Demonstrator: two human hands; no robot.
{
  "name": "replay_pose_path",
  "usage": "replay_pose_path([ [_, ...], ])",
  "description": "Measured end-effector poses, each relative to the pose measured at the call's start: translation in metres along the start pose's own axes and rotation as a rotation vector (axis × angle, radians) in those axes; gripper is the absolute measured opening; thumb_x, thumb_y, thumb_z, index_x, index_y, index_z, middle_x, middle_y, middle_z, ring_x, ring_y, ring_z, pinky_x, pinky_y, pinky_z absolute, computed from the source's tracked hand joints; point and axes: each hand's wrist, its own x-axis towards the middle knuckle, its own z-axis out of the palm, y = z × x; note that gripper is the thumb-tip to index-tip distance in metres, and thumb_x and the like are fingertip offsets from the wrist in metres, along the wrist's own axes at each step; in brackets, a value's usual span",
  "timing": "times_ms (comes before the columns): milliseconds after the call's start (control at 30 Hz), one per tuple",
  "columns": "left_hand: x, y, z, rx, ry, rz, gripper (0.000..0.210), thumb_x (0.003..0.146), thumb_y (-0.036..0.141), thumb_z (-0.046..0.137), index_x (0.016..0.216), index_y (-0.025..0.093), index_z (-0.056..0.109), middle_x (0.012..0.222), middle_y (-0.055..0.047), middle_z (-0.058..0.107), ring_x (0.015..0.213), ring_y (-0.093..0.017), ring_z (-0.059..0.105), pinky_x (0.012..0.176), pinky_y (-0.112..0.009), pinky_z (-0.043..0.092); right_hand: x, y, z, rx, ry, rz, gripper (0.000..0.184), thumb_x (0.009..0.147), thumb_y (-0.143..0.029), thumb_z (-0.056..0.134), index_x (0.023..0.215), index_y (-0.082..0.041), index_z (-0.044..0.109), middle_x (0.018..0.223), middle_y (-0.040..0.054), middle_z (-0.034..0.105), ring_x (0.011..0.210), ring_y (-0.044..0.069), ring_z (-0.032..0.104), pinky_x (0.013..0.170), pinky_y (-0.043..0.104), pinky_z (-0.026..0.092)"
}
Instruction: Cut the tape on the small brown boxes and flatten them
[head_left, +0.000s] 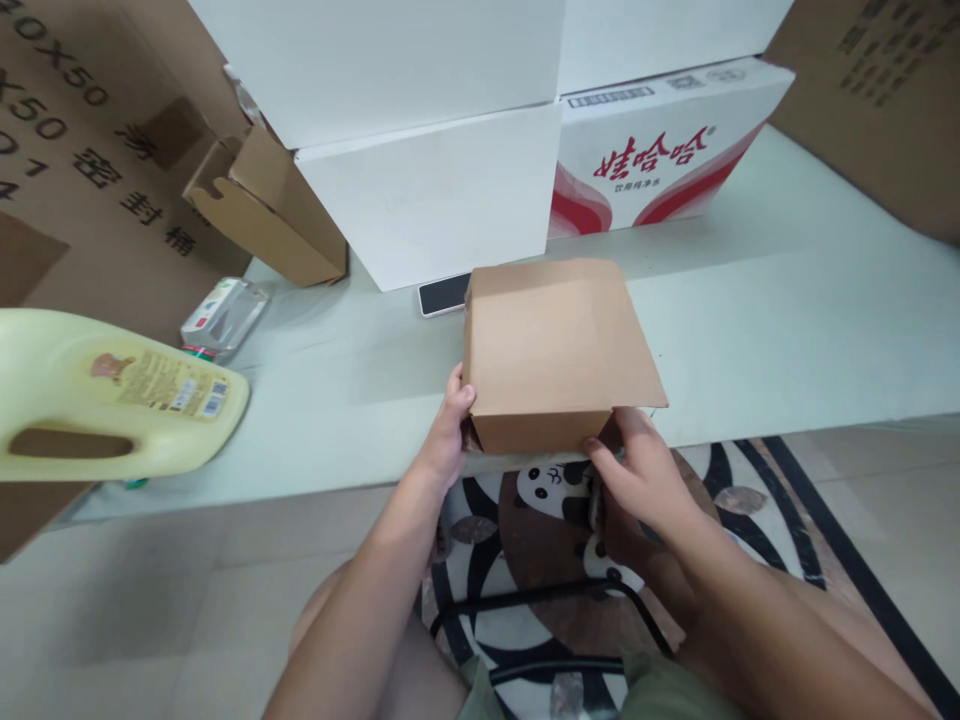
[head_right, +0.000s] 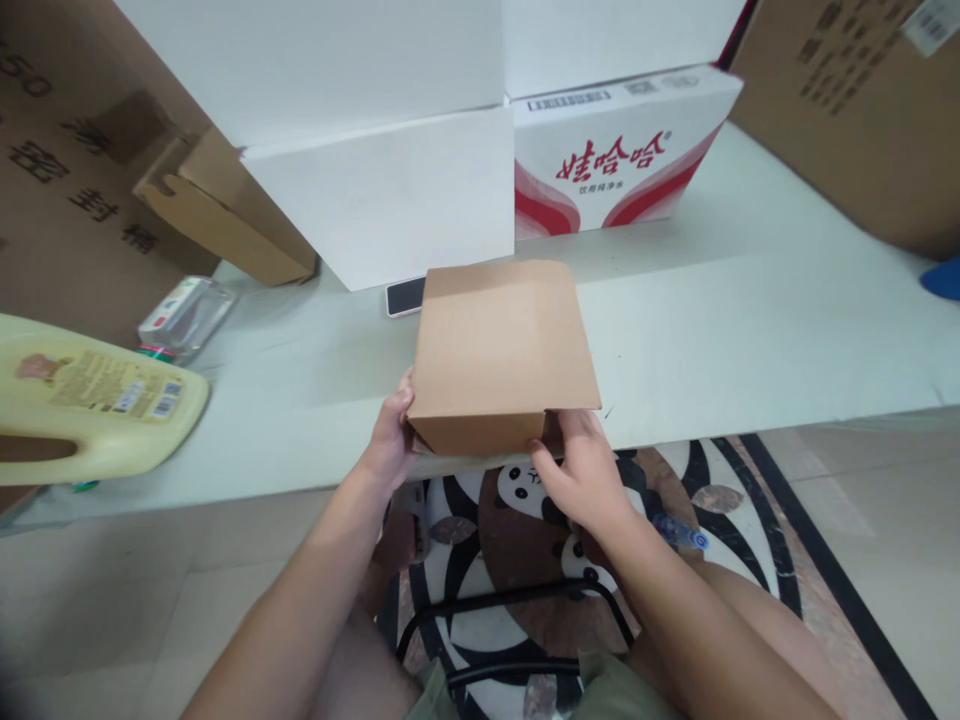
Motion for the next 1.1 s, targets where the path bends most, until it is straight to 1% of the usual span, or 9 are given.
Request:
replay_pose_path([
  [167,-0.0010,0.0012,0.0012,0.004,-0.010,-0.006,0.081,0.071,0.062,0.069,0.139,0.023,0.050,0.136,-0.010,0.065,0.135,-0.037,0.052,0.105,-0.044,0.044,0.0001,0.0001,0.0001,0.006,0.000,0.013,0.027,0.082,-0.039,0.051,0.101,-0.020,0.055,0.100,0.0182,0.068,0.099,0.038,0.061,0.082,0.054,0.051],
  [333,-0.0007,0.0018,0.0018,0.007,-0.011,0.001,0.080,0.071,0.062,0.069,0.139,0.023,0.050,0.137,-0.010,0.064,0.136,-0.037,0.051,0.106,-0.044,0.044,-0.0004,0.0010,0.0007,0.010,-0.002,0.012,0.031,0.082,-0.038,0.051,0.106,-0.019,0.055,0.104,0.0193,0.068,0.102,0.039,0.061,0.085,0.055,0.050],
  [500,-0.0015,0.0027,0.0026,0.002,-0.016,-0.007,0.081,0.072,0.061,0.069,0.140,0.023,0.048,0.138,-0.011,0.063,0.137,-0.038,0.051,0.108,-0.045,0.043,-0.0006,0.0018,0.0011,0.002,0.001,0.009,0.027,0.082,-0.039,0.051,0.101,-0.020,0.054,0.098,0.0172,0.068,0.099,0.037,0.061,0.082,0.054,0.050],
  [733,-0.0018,0.0019,0.0017,0.013,-0.024,0.003,0.079,0.075,0.061,0.067,0.141,0.024,0.048,0.140,-0.010,0.062,0.138,-0.037,0.049,0.108,-0.045,0.043,-0.0009,0.0019,0.0013,-0.002,0.016,-0.029,0.027,0.084,-0.035,0.052,0.106,-0.020,0.055,0.104,0.0172,0.069,0.102,0.037,0.062,0.085,0.053,0.050],
  [867,-0.0004,-0.0004,0.0001,0.002,-0.021,0.010,0.076,0.075,0.060,0.067,0.139,0.024,0.051,0.137,-0.009,0.064,0.138,-0.037,0.050,0.106,-0.044,0.044,-0.0011,0.0022,0.0014,-0.009,0.019,-0.037,0.025,0.084,-0.035,0.051,0.104,-0.021,0.055,0.103,0.0170,0.069,0.100,0.036,0.062,0.083,0.053,0.051],
  [967,-0.0006,-0.0010,-0.0003,0.003,-0.024,0.007,0.077,0.076,0.061,0.067,0.140,0.024,0.049,0.138,-0.010,0.063,0.138,-0.037,0.050,0.106,-0.044,0.044,-0.0012,0.0018,0.0011,-0.010,0.013,-0.025,0.024,0.084,-0.036,0.051,0.102,-0.021,0.054,0.100,0.0163,0.068,0.098,0.036,0.062,0.082,0.053,0.051],
  [1100,-0.0010,-0.0013,-0.0001,0.018,-0.020,0.017,0.076,0.076,0.062,0.067,0.139,0.024,0.050,0.138,-0.009,0.063,0.138,-0.036,0.050,0.106,-0.043,0.044,-0.0019,0.0015,0.0017,-0.021,0.008,-0.013,0.021,0.084,-0.037,0.050,0.096,-0.021,0.053,0.096,0.0159,0.067,0.095,0.036,0.060,0.079,0.052,0.051],
])
